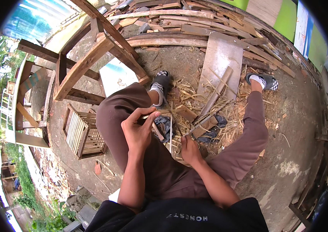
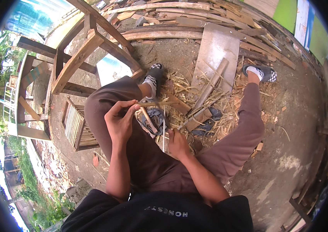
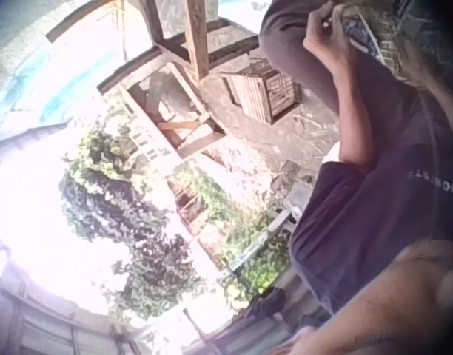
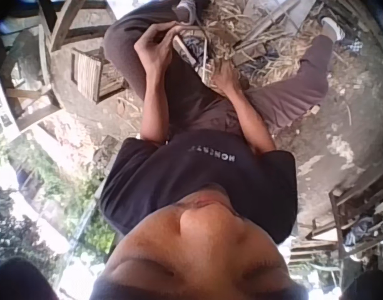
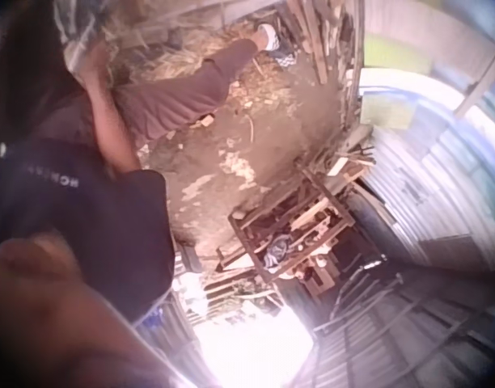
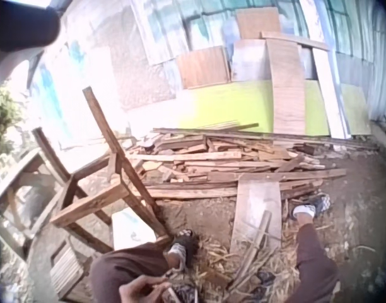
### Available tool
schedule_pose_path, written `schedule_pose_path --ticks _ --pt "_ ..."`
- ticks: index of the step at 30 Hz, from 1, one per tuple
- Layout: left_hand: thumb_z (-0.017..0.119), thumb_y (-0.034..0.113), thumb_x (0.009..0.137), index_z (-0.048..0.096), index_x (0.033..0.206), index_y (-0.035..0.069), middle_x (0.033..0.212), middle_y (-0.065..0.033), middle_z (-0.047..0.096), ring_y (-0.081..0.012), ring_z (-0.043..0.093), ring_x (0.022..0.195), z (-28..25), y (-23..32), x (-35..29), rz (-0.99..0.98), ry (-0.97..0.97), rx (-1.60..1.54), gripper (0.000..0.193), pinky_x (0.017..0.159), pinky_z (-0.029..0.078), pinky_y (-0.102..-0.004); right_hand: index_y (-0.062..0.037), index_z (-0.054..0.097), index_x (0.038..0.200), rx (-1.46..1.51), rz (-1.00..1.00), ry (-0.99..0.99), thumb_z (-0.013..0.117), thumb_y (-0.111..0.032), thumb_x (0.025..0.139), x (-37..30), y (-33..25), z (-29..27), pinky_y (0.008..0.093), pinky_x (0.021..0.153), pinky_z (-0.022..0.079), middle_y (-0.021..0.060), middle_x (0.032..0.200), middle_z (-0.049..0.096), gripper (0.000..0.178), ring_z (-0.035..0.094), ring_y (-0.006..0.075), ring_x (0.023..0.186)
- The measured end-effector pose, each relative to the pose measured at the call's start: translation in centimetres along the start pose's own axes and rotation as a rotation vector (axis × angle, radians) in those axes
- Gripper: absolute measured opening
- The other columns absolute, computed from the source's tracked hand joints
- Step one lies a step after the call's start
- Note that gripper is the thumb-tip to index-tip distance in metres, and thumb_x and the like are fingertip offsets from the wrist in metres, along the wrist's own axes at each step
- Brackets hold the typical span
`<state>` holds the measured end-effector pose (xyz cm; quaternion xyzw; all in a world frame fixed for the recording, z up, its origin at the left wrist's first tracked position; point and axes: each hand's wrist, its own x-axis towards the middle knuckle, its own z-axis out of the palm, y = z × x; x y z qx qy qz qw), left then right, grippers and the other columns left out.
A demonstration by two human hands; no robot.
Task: The person sits on the ground and uses a machete to shave thin strips from a small wooden stick. The person repeatedly draws the blade along the stick to produce wood shavings, which accumulate on the floor.
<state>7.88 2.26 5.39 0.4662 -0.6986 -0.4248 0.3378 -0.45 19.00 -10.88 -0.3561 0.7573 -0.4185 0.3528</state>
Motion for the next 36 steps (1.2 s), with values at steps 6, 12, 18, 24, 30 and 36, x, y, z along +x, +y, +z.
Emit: schedule_pose_path --ticks 6,12,18,24,30,36 --pt "0.078 0.0 0.085 0.073 0.097 -0.005 0.093 -0.0094 0.075 -0.0111 0.068 0.089 -0.3 -0.5 0.0 -0.016 0.039 -0.011 0.013 0.083 0.052 -0.024 0.0072 0.063 0.103 -0.137 0.255 -0.142 0.042 -0.037 0.106 1.6 0.5 -1.1 0.0584 0.077 0.047 0.0363 0.084 0.064 0.049 0.061 0.0554 0.087" --pt "0.08 0.0 0.083 0.073 0.095 -0.006 0.092 -0.0114 0.077 -0.0097 0.069 0.086 0.0 -1.0 -0.3 -0.005 0.038 -0.047 0.015 0.08 0.054 -0.0244 0.0068 0.059 0.1 0.084 0.059 -0.105 0.05 -0.033 0.104 -1.3 -5.3 -2.7 0.0552 0.068 0.045 0.0319 0.079 0.062 0.041 0.059 0.0549 0.083" --pt "0.08 0.0 0.083 0.072 0.094 -0.006 0.091 -0.0106 0.076 -0.0091 0.068 0.084 -0.4 -0.4 -0.1 -0.02 -0.018 -0.004 0.015 0.079 0.053 -0.024 0.006 0.057 0.098 -0.066 0.051 -0.052 0.046 -0.037 0.105 0.8 -1.9 0.1 0.0576 0.066 0.048 0.0315 0.072 0.063 0.045 0.062 0.0532 0.076" --pt "0.076 -0.003 0.086 0.067 0.095 -0.006 0.096 -0.0118 0.073 -0.0133 0.068 0.092 -1.6 -1.2 -0.8 -0.083 -0.075 -0.027 0.014 0.085 0.053 -0.0262 0.0065 0.058 0.094 0.07 0.479 -0.224 0.048 -0.032 0.105 3.1 1.1 -0.8 0.0549 0.066 0.047 0.0297 0.072 0.062 0.042 0.061 0.053 0.076" --pt "0.076 -0.004 0.085 0.067 0.095 -0.006 0.096 -0.0117 0.073 -0.0135 0.068 0.093 -1.5 -0.9 -1.4 -0.075 -0.126 -0.04 0.013 0.086 0.053 -0.0265 0.0064 0.057 0.095 0.113 -0.006 -0.101 0.051 -0.03 0.104 0.4 -4.5 -1.8 0.0557 0.065 0.044 0.0302 0.07 0.059 0.038 0.06 0.0531 0.076" --pt "0.077 -0.004 0.085 0.068 0.094 -0.006 0.094 -0.0104 0.073 -0.0116 0.067 0.091 -1.8 -0.8 -1.5 -0.052 -0.151 -0.014 0.013 0.084 0.052 -0.0255 0.0098 0.064 0.097 -0.111 0.361 -0.147 0.046 -0.039 0.105 2.3 3.6 1.3 0.0574 0.072 0.048 0.0338 0.079 0.064 0.053 0.062 0.0545 0.083"
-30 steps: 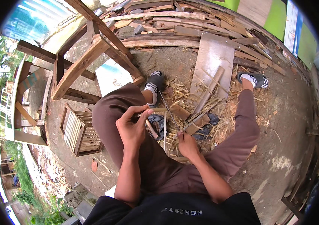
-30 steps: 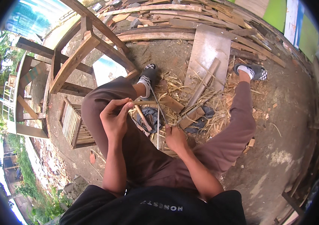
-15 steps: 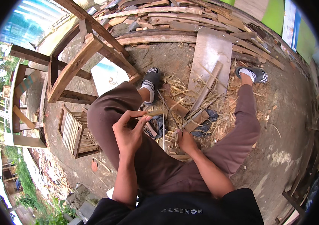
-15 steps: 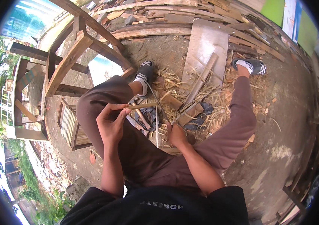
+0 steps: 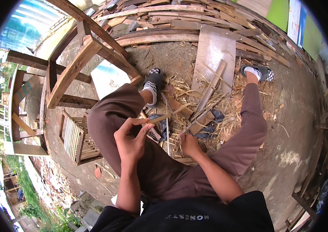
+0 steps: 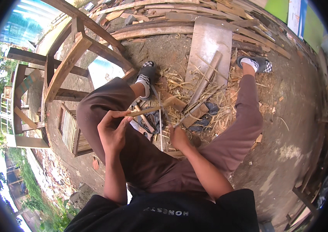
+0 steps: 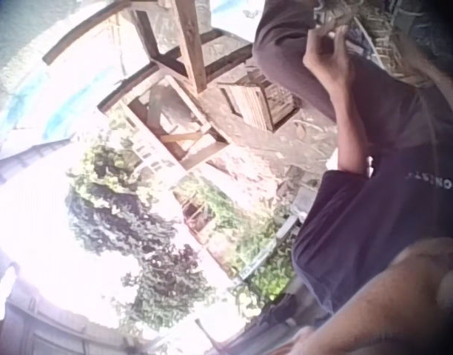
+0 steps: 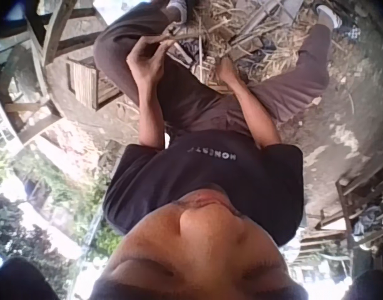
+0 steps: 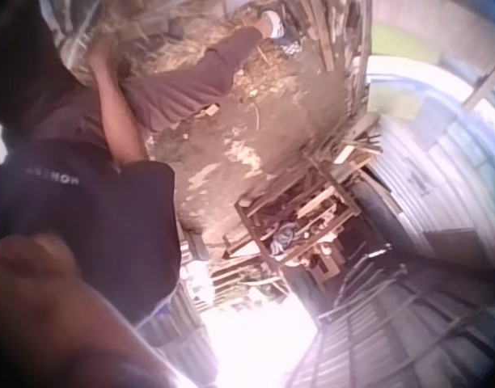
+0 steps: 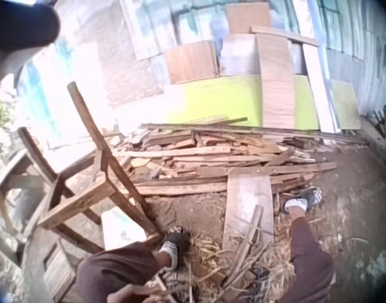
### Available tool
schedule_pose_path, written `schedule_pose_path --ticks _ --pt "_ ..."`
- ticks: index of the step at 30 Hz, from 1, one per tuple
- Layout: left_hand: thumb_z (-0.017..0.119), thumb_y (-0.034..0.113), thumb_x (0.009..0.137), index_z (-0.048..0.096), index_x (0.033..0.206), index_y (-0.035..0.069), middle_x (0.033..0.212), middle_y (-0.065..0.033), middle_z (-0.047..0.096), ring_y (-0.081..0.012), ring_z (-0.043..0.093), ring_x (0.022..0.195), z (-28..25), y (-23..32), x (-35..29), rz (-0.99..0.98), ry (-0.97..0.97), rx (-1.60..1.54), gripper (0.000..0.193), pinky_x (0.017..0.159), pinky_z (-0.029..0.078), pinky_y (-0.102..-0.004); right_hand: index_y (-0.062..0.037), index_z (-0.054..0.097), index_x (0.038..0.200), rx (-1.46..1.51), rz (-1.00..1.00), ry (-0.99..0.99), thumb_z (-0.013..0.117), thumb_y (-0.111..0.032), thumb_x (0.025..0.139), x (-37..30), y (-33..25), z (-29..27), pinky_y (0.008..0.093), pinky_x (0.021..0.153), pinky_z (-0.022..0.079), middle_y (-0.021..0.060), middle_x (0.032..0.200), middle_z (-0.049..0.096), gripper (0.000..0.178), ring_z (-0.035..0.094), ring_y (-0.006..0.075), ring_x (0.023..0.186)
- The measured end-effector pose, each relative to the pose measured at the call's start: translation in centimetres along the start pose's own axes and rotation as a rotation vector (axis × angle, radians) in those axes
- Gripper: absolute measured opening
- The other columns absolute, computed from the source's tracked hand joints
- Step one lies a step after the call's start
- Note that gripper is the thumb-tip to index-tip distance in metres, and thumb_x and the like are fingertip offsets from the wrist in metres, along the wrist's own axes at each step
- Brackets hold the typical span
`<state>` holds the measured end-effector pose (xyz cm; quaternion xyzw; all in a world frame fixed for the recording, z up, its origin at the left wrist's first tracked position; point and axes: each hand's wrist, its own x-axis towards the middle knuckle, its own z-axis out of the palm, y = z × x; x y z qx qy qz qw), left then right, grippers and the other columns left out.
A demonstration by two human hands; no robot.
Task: The person sits on the ground and uses a machete to shave thin strips from a small wooden stick. The person repeatedly draws the blade along the stick to produce wood shavings, which accumulate on the floor.
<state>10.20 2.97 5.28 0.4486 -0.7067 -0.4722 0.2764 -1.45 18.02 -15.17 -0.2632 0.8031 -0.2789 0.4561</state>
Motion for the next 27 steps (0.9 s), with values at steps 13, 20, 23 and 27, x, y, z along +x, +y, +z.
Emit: schedule_pose_path --ticks 13,20,23,27 --pt "0.051 0.035 0.107 0.054 0.063 -0.001 0.065 -0.0071 0.062 -0.014 0.058 0.064 3.8 -2.2 4.0 0.037 0.275 -0.468 0.056 0.064 0.048 -0.0278 0.0026 0.06 0.09 0.281 0.042 -0.068 0.05 -0.051 0.102 3.0 4.1 1.0 0.0445 0.058 0.046 0.0188 0.069 0.06 0.056 0.061 0.0327 0.062" --pt "0.049 0.039 0.106 0.029 0.052 0.015 0.049 0.0 0.029 -0.0128 0.028 0.042 5.5 -1.9 5.3 -0.135 0.242 -1.147 0.063 0.042 0.026 -0.0267 0.0005 0.058 0.089 0.556 0.161 -0.28 0.052 -0.046 0.104 2.1 2.3 -1.9 0.0369 0.041 0.039 0.0083 0.063 0.056 0.049 0.053 0.0204 0.043" --pt "0.048 0.038 0.106 0.029 0.05 0.016 0.047 0.0003 0.029 -0.0123 0.026 0.04 5.6 -1.7 5.0 -0.155 0.223 -1.16 0.064 0.04 0.023 -0.0267 0.0028 0.059 0.103 0.13 -0.197 0.036 0.048 -0.046 0.104 1.4 3.1 -0.6 0.0482 0.056 0.048 0.0205 0.071 0.064 0.05 0.062 0.0391 0.06" --pt "0.05 0.037 0.106 0.028 0.049 0.015 0.047 0.0007 0.028 -0.0114 0.024 0.039 6.2 -1.4 3.6 -0.168 0.277 -1.1 0.064 0.039 0.021 -0.0267 0.004 0.058 0.104 0.072 -0.319 0.006 0.049 -0.038 0.105 -2.5 -3.6 -3.0 0.0576 0.068 0.047 0.0295 0.078 0.066 0.043 0.063 0.0527 0.079"
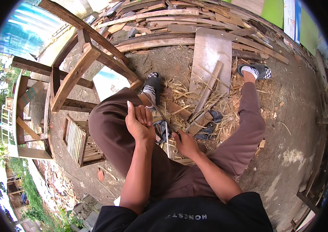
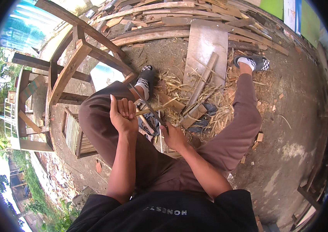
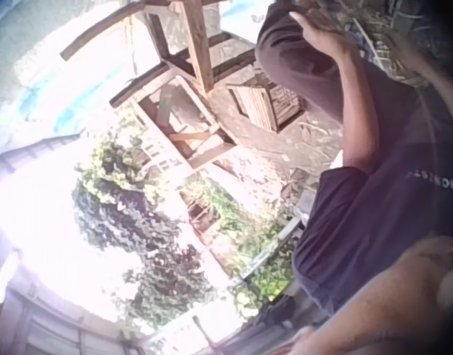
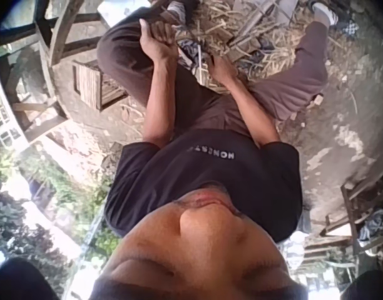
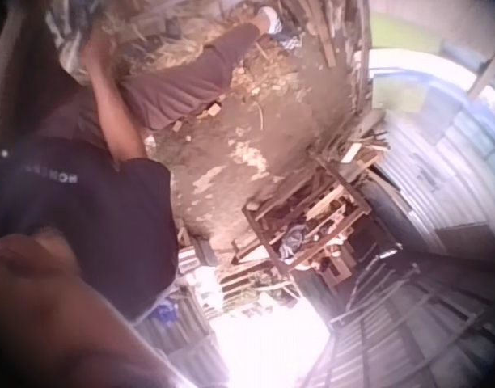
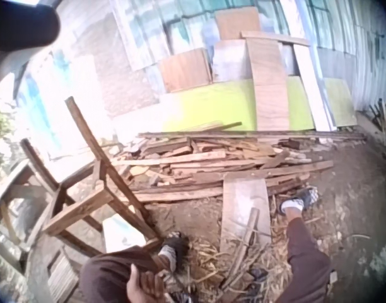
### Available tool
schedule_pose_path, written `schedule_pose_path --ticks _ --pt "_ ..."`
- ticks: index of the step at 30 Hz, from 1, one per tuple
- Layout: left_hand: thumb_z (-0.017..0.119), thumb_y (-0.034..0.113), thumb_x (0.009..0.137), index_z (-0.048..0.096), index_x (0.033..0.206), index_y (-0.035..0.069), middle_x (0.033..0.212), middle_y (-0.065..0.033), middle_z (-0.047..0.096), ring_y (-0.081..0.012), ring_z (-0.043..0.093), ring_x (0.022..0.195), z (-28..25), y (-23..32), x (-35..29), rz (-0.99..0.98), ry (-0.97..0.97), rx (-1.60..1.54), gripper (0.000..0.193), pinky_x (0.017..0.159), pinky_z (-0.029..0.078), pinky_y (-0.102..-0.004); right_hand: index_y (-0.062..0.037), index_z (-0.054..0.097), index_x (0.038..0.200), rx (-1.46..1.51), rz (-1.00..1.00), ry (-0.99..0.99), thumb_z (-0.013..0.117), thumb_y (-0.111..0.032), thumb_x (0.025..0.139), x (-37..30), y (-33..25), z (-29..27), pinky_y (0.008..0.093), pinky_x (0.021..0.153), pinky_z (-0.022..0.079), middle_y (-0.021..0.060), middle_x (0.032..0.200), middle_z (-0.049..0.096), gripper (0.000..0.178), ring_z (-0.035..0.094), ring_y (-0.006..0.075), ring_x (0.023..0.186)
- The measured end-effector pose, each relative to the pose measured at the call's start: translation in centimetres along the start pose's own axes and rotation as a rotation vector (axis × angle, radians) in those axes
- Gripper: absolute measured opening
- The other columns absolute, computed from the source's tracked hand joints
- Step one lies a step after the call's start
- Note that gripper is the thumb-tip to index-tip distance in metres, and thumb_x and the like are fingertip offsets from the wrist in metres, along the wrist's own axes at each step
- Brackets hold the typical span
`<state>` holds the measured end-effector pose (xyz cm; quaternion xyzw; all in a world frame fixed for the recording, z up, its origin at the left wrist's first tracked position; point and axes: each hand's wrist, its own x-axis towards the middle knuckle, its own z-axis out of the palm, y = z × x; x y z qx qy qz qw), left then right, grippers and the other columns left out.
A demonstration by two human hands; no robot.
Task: The person sits on the ground and uses a machete to shave thin strips from a small wooden stick. The person repeatedly draws the blade along the stick to produce wood shavings, which accumulate on the floor.
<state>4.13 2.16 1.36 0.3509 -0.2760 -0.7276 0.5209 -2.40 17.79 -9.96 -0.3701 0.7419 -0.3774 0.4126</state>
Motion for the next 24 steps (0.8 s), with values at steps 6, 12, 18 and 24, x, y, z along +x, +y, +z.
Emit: schedule_pose_path --ticks 6,12,18,24 --pt "0.048 0.034 0.107 0.028 0.051 0.015 0.049 0.0006 0.027 -0.0115 0.023 0.041 -0.7 0.0 -0.7 0.041 -0.003 -0.032 0.062 0.041 0.021 -0.0268 0.004 0.057 0.099 0.193 -0.237 0.034 0.05 -0.028 0.105 -0.4 -2.0 2.0 0.0553 0.067 0.045 0.0294 0.076 0.062 0.034 0.06 0.0529 0.077" --pt "0.047 0.035 0.107 0.028 0.052 0.015 0.051 0.0001 0.028 -0.0113 0.021 0.04 -1.9 1.0 0.6 0.048 0.038 -0.117 0.061 0.04 0.02 -0.0273 0.0068 0.061 0.097 -0.045 0.258 -0.026 0.042 -0.041 0.106 3.8 7.3 3.9 0.0595 0.078 0.046 0.0348 0.087 0.064 0.053 0.061 0.0542 0.088" --pt "0.047 0.034 0.107 0.029 0.052 0.015 0.051 0.0001 0.028 -0.0109 0.021 0.04 -1.6 0.4 0.1 0.052 0.033 -0.101 0.061 0.04 0.021 -0.027 0.0057 0.059 0.097 -0.101 0.04 -0.026 0.056 -0.035 0.101 2.4 1.6 1.6 0.0552 0.07 0.05 0.0299 0.076 0.065 0.041 0.064 0.05 0.078" --pt "0.046 0.034 0.107 0.03 0.052 0.015 0.051 -0.0002 0.028 -0.0109 0.024 0.04 -1.8 0.2 -0.2 0.041 -0.006 -0.084 0.061 0.04 0.022 -0.0266 0.0026 0.054 0.094 0.151 -0.267 0.049 0.068 -0.014 0.094 1.9 -2.2 3.0 0.0471 0.056 0.047 0.0227 0.069 0.064 0.022 0.065 0.045 0.067"
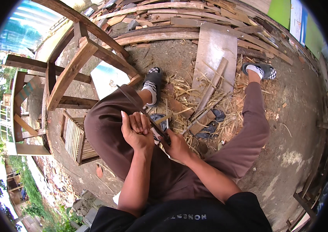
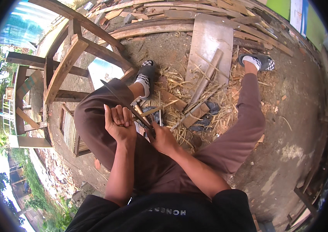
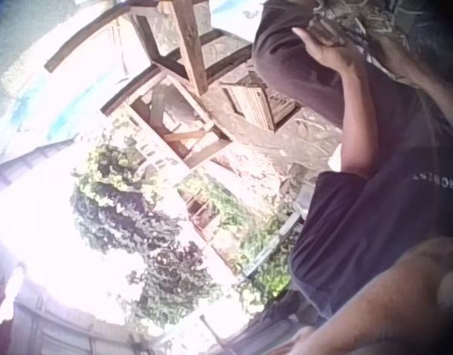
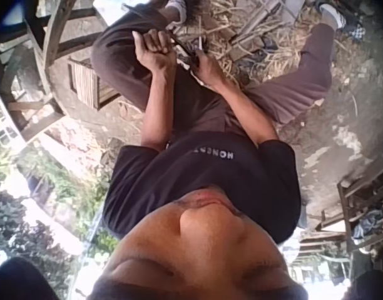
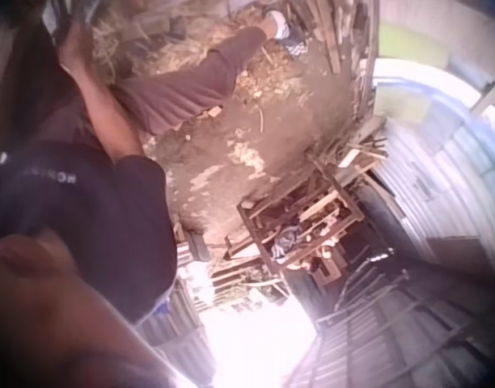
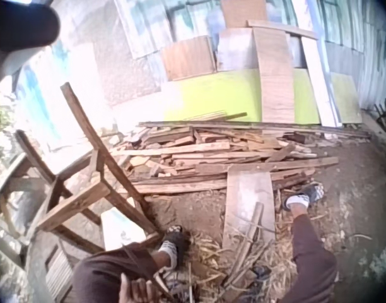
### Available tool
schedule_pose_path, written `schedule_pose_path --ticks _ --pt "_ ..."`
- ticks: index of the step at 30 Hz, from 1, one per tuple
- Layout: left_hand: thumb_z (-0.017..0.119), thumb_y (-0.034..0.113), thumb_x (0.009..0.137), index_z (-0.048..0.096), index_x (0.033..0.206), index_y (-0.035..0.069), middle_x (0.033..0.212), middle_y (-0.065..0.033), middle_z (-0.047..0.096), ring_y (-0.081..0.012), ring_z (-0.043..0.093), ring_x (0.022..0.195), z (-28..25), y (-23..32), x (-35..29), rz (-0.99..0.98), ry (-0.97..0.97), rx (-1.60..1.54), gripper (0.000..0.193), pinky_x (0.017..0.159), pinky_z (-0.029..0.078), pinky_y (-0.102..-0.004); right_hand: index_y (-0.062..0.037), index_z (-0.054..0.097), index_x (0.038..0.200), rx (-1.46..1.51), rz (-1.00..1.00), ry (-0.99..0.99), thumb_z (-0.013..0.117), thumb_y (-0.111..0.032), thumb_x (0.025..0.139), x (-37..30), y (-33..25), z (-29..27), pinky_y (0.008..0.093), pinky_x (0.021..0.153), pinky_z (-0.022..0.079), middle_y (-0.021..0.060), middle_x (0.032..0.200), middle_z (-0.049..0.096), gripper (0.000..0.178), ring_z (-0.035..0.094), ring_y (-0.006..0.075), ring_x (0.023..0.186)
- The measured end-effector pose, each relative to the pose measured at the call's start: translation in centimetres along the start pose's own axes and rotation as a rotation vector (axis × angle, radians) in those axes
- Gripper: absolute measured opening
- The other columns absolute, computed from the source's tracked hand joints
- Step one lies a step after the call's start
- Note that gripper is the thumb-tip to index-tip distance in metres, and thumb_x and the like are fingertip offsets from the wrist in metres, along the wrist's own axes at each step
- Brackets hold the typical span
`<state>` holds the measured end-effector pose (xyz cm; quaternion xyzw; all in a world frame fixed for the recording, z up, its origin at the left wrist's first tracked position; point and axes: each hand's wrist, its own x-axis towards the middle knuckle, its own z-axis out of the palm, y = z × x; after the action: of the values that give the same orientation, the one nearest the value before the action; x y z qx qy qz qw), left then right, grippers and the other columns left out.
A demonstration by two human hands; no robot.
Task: The person sits on the ground and uses a machete to shave thin strips from a small wooden stick. The person repeatedly draws the blade along the stick to produce wood shavings, which accumulate on the floor.
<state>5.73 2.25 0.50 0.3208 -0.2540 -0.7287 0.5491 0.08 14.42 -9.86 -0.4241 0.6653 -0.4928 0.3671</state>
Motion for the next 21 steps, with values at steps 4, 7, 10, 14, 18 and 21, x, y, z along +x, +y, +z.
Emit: schedule_pose_path --ticks 4,7,10,14,18,21 --pt "0.045 0.035 0.108 0.03 0.052 0.015 0.052 0.0002 0.028 -0.0111 0.024 0.04 0.1 0.3 0.4 0.016 -0.002 0.02 0.061 0.04 0.022 -0.0269 0.003 0.059 0.1 -0.186 0.334 -0.006 0.064 -0.017 0.094 0.4 6.6 1.0 0.0529 0.07 0.051 0.0285 0.084 0.067 0.022 0.066 0.047 0.082" --pt "0.045 0.034 0.108 0.03 0.052 0.014 0.051 -0.0004 0.029 -0.0111 0.025 0.04 0.1 0.4 0.3 0.011 0.027 -0.028 0.061 0.04 0.022 -0.0269 0.0027 0.062 0.106 -0.353 0.571 -0.06 0.063 -0.02 0.094 0.3 12.2 0.1 0.0558 0.079 0.051 0.0305 0.091 0.068 0.026 0.066 0.0479 0.09" --pt "0.046 0.035 0.108 0.029 0.052 0.014 0.051 -0.0003 0.029 -0.0112 0.025 0.039 0.4 0.1 0.6 0.018 0.035 -0.009 0.061 0.04 0.021 -0.027 0.0027 0.062 0.105 -0.33 0.582 -0.025 0.064 -0.021 0.093 0.3 12.4 0.3 0.0544 0.076 0.05 0.0298 0.09 0.068 0.026 0.066 0.0476 0.088" --pt "0.046 0.034 0.108 0.031 0.052 0.013 0.051 -0.0003 0.03 -0.0106 0.025 0.04 0.1 -0.3 -0.1 0.023 0.007 0.024 0.061 0.041 0.021 -0.0268 0.0013 0.061 0.099 -0.286 0.34 -0.003 0.066 -0.02 0.092 0.3 6.4 -0.4 0.052 0.069 0.049 0.0268 0.081 0.066 0.023 0.065 0.0462 0.08" --pt "0.045 0.035 0.107 0.03 0.053 0.016 0.052 0.0005 0.028 -0.0104 0.024 0.041 0.4 -0.4 -0.3 0.019 -0.031 0.065 0.06 0.041 0.023 -0.0265 -0.0018 0.059 0.094 -0.078 0.167 -0.04 0.067 -0.018 0.091 0.8 2.0 -0.8 0.0525 0.067 0.052 0.0222 0.076 0.068 0.018 0.067 0.0433 0.075" --pt "0.045 0.034 0.107 0.03 0.053 0.015 0.052 0.0004 0.028 -0.0104 0.024 0.041 0.6 -0.1 -0.3 0.022 -0.041 0.067 0.06 0.041 0.023 -0.0266 -0.001 0.059 0.095 -0.161 0.113 0.007 0.067 -0.017 0.089 0.8 4.4 0.1 0.0525 0.067 0.052 0.0225 0.074 0.067 0.019 0.066 0.0441 0.077"
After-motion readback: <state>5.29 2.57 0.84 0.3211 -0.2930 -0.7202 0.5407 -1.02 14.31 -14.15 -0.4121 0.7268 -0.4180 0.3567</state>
